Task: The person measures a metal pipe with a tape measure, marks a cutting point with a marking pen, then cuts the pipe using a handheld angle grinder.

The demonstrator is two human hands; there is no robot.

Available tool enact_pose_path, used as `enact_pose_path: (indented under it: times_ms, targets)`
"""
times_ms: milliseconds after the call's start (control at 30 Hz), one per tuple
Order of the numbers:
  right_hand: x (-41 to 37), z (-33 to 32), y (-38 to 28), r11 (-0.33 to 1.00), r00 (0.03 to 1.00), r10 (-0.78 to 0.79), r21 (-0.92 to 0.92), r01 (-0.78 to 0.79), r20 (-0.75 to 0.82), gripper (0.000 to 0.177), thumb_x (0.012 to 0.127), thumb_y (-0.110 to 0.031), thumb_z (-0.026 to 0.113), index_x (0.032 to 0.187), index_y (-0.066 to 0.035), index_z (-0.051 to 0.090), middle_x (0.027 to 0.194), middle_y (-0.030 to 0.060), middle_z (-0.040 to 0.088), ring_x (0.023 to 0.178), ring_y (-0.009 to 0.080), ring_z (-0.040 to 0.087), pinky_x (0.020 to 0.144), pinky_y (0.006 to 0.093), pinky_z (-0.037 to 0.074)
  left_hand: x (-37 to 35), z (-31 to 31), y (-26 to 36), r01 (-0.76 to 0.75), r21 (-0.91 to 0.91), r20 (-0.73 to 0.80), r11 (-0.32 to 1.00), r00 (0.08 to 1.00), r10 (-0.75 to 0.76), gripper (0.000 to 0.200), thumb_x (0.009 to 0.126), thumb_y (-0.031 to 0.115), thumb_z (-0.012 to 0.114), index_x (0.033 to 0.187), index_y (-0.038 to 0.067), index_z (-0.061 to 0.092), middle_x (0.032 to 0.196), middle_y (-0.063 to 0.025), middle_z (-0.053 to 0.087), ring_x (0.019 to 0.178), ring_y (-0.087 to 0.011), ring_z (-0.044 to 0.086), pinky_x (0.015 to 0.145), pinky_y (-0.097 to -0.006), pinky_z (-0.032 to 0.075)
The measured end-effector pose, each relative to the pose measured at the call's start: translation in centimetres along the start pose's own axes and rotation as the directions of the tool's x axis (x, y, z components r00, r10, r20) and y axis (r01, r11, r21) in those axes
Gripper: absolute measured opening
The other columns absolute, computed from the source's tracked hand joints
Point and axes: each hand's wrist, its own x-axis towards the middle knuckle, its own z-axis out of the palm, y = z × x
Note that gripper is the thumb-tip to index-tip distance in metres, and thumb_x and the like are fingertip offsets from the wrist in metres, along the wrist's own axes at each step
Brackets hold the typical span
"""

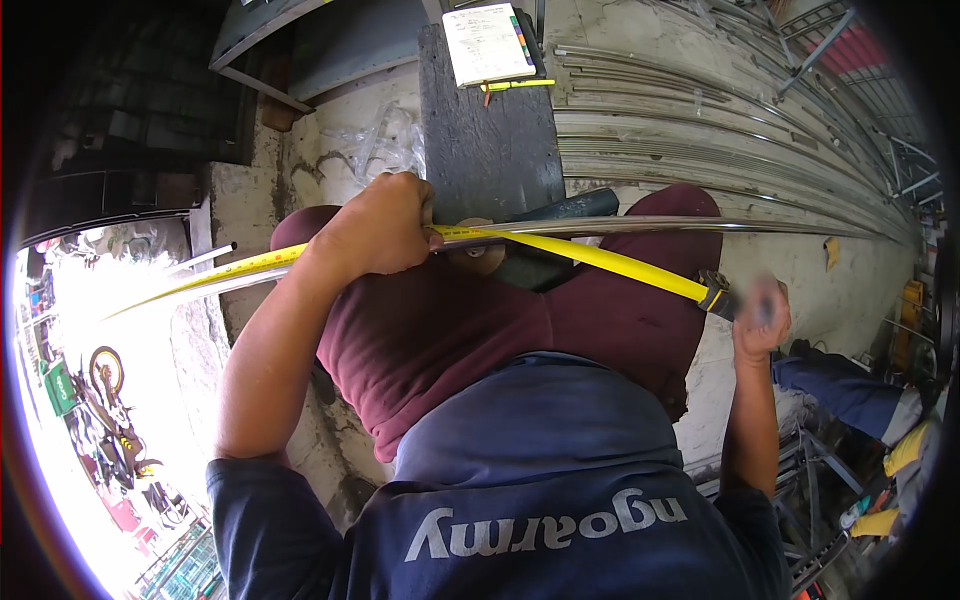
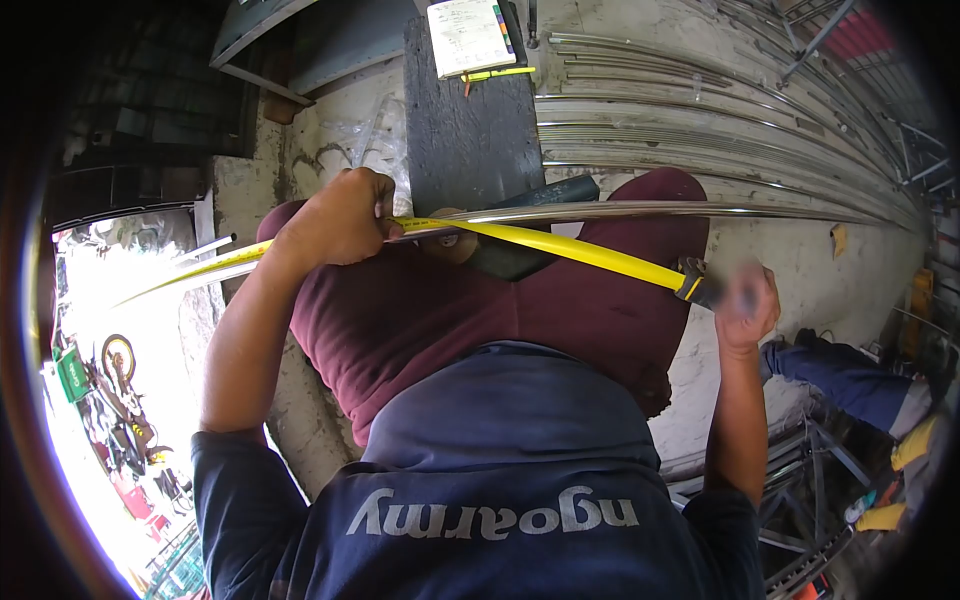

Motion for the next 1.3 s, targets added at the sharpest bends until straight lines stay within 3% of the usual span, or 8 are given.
enact_pose_path:
  times_ms: [233,367,467,633,867,967,1100,1300]
  targets:
    - [4.5,-1.1,-0.4,0.951,0.946,-0.213,-0.168,0.258,0.245,0.029,0.094,-0.003,0.088,0.117,0.000,0.071,0.091,0.0189,0.075,0.072,0.0367,0.071,0.066,0.0433,0.059,-0.2,0.1,0.2,0.013,-0.004,-0.004,1.000,1.000,-0.013,0.023,0.089,0.011,0.087,0.096,-0.003,0.071,0.104,-0.0285,0.077,0.109,-0.0476,0.075,0.096,-0.0523,0.058]
    - [5.8,0.2,0.9,0.970,0.976,0.048,-0.245,0.006,0.212,0.022,0.098,-0.007,0.087,0.115,-0.002,0.074,0.087,0.0130,0.076,0.074,0.0270,0.073,0.072,0.0359,0.059,0.0,0.2,0.0,-0.004,-0.003,-0.007,1.000,1.000,0.004,0.022,0.089,0.010,0.087,0.096,-0.003,0.071,0.104,-0.0294,0.077,0.108,-0.0474,0.075,0.095,-0.0524,0.058]
    - [4.9,0.3,2.9,0.840,0.811,0.487,0.079,-0.536,0.326,0.019,0.104,-0.015,0.081,0.116,-0.002,0.074,0.085,0.0080,0.076,0.078,0.0166,0.072,0.074,0.0302,0.056,-0.2,0.3,0.3,0.007,0.001,-0.018,1.000,1.000,-0.007,0.022,0.089,0.010,0.087,0.095,-0.003,0.070,0.104,-0.0297,0.076,0.107,-0.0473,0.075,0.093,-0.0524,0.058]
    - [7.2,0.0,-0.8,0.954,0.831,0.225,0.059,-0.294,0.508,0.051,0.088,-0.035,0.096,0.123,-0.003,0.075,0.096,0.0022,0.076,0.073,0.0096,0.058,0.062,0.0268,0.040,-0.5,-0.3,0.8,0.030,-0.017,0.010,0.999,1.000,-0.029,0.024,0.089,0.010,0.087,0.095,-0.004,0.069,0.103,-0.0292,0.076,0.106,-0.0474,0.075,0.092,-0.0522,0.057]
    - [7.1,0.3,-2.2,0.891,0.803,0.372,0.063,-0.450,0.465,0.067,0.102,-0.037,0.083,0.157,-0.008,0.058,0.102,0.0047,0.069,0.085,0.0107,0.058,0.075,0.0244,0.047,-0.1,0.1,0.5,0.015,-0.008,0.007,1.000,1.000,-0.015,0.025,0.089,0.011,0.088,0.099,-0.004,0.070,0.103,-0.0286,0.076,0.105,-0.0474,0.075,0.091,-0.0525,0.057]
    - [7.8,1.2,-3.5,0.797,0.781,0.515,0.138,-0.588,0.352,0.062,0.115,-0.032,0.065,0.168,-0.008,0.044,0.111,0.0068,0.067,0.092,0.0113,0.058,0.082,0.0253,0.049,0.1,0.2,0.5,0.031,-0.015,0.005,0.999,1.000,-0.030,0.025,0.089,0.011,0.088,0.099,-0.005,0.071,0.100,-0.0288,0.076,0.102,-0.0472,0.075,0.090,-0.0524,0.057]
    - [8.9,1.8,-6.3,0.788,0.790,0.494,0.196,-0.583,0.363,0.040,0.120,-0.015,0.049,0.157,-0.001,0.060,0.115,0.0139,0.071,0.093,0.0161,0.064,0.089,0.0313,0.054,-0.2,0.4,0.9,0.050,0.003,-0.041,0.999,0.998,-0.049,0.024,0.089,0.010,0.087,0.098,-0.005,0.071,0.095,-0.0288,0.075,0.097,-0.0462,0.076,0.087,-0.0510,0.057]
    - [11.6,6.5,-11.7,0.338,0.862,0.271,0.796,-0.502,0.428,0.031,0.106,0.005,0.066,0.137,0.004,0.072,0.119,0.0215,0.079,0.111,0.0297,0.077,0.101,0.0410,0.061,-0.2,0.4,1.0,0.083,0.002,-0.033,0.997,0.996,-0.083,0.025,0.089,0.012,0.086,0.097,-0.005,0.071,0.097,-0.0293,0.075,0.100,-0.0476,0.075,0.090,-0.0515,0.058]
